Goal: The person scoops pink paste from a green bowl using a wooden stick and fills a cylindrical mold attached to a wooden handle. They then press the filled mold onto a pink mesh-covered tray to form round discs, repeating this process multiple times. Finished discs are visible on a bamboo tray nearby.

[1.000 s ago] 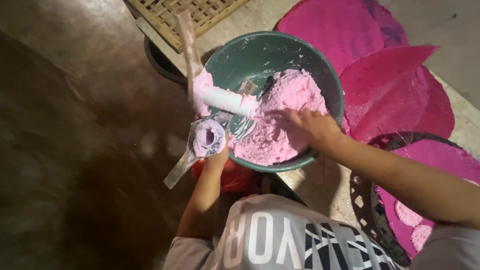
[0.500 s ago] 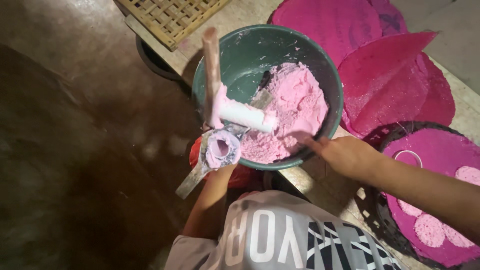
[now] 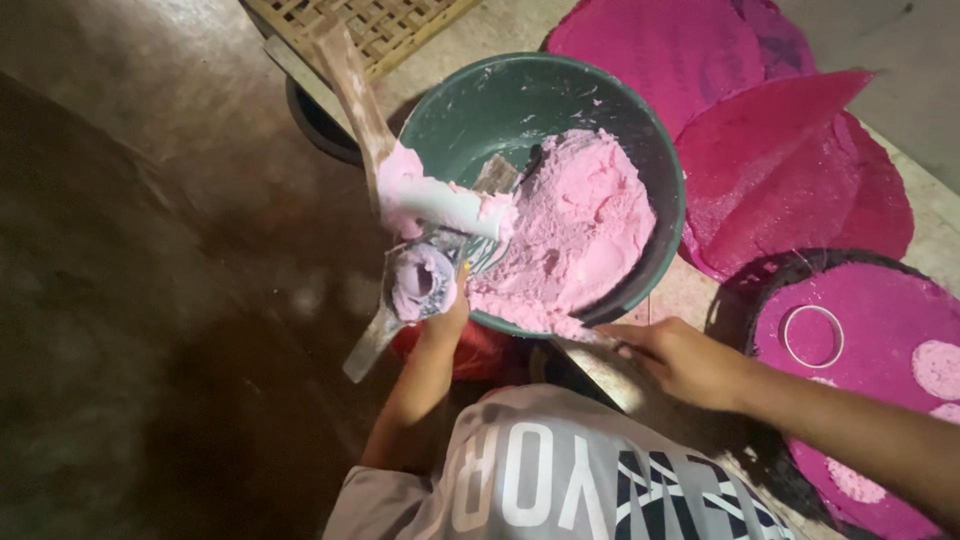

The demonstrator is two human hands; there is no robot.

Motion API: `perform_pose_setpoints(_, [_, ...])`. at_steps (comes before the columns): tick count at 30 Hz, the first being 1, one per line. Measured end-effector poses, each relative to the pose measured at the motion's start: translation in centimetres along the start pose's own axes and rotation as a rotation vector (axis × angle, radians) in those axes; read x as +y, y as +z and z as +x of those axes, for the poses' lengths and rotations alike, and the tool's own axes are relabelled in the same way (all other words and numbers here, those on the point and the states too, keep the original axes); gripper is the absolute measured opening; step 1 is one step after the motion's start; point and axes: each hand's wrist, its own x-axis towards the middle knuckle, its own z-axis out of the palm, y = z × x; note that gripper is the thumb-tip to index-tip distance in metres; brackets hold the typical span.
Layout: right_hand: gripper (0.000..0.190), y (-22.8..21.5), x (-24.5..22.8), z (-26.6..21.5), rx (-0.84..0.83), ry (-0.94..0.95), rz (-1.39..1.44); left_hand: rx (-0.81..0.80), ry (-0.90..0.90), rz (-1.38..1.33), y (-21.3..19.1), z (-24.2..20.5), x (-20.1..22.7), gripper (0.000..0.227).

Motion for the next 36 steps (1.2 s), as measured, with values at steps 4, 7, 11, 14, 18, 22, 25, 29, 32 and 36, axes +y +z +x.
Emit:
perform_pose_setpoints(4, [0.059, -1.4, -0.4, -2.3, 0.154, -0.051, -0.030, 0.229, 0.014, 0.013, -2.8, 1.1, -0.3, 0.041])
perform_pose_setpoints(7, [0.064, -3.6, -1.1, -2.8, 0.247, -0.112, -0.155, 0.416, 0.059, 0.012, -6.6, 2.8, -0.5, 0.042])
perform_pose_setpoints(11, [0.048, -6.7, -0.4, -3.6, 0.168, 0.138, -0.015, 0.519, 0.131, -0.058, -12.5, 6.2, 2.6, 0.044])
perform_pose_setpoints(14, [0.040, -8.8, 1.5, -5.1, 0.142, 0.038, 0.317, 0.382, 0.112, -0.230, -16.6, 8.9, 7.2, 0.048])
perform_pose_setpoints(18, [0.033, -10.1, 2.0, -5.4, 0.273, -0.250, 0.207, 0.165, 0.217, -0.358, -19.6, 9.9, 13.7, 0.059])
perform_pose_setpoints(22, [0.044, -13.9, -1.6, -6.0, 0.461, -0.162, -0.602, -0.178, 0.224, -0.295, -20.1, 10.5, 16.7, 0.065])
perform_pose_setpoints(25, [0.066, -12.9, -4.5, -4.3, 0.377, 0.009, -1.007, -0.236, 0.220, -0.334, -18.0, 11.2, 18.1, 0.067])
perform_pose_setpoints(29, [0.048, -6.9, -4.9, -1.2, 0.355, -0.140, -1.283, -0.034, 0.496, -0.438, -14.7, 10.5, 18.4, 0.045])
perform_pose_setpoints(32, [0.060, -6.0, -3.7, -3.1, 0.376, -0.258, -1.135, -0.051, 0.560, -0.289, -14.1, 9.7, 17.6, 0.048])
perform_pose_setpoints(36, [0.059, -9.6, -6.1, -9.3, 0.399, -0.019, -1.054, -0.270, 0.130, -0.354, -15.7, 11.3, 16.5, 0.048])
